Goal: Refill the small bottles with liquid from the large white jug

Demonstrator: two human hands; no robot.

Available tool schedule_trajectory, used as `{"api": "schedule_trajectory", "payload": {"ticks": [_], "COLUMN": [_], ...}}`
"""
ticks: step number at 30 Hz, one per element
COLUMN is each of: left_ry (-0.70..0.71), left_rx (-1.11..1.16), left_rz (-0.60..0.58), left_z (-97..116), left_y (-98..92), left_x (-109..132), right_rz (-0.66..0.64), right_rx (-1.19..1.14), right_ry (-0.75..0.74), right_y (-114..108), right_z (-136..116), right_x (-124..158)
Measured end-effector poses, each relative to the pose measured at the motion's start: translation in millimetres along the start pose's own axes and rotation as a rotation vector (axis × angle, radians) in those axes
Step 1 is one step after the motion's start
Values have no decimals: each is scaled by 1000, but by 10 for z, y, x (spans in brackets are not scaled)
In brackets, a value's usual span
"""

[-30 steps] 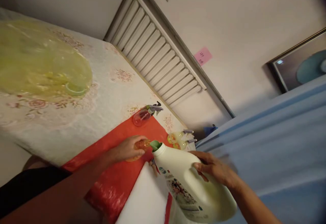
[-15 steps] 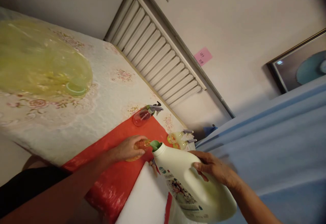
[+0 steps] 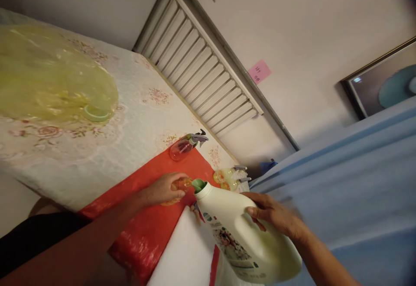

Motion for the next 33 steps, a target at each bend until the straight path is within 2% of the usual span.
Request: {"api": "schedule_trajectory", "payload": {"ticks": [8,24,33], "left_ry": [-37,4,-17], "left_rx": [10,-80,-85], "left_rz": [-10,15,22], "left_z": [24,-20,-29], "left_y": [7,-3,-2], "left_x": [6,-2,4], "right_rz": [-6,-2,-5], "right_rx": [23,29,16], "right_ry": [11,25,24], "right_y": [-11,-8,-10], "right_z": [27,8,-9], "right_x": [-5,10,3]}}
Point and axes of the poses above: each hand's wrist, its own x-axis away from the middle knuckle, its own y-axis out of the palm, z = x × y, the point moved 2 cm from there along -x, towards the middle knuckle, and after that the axes turned 12 degrees about x, right-handed, at the moved point
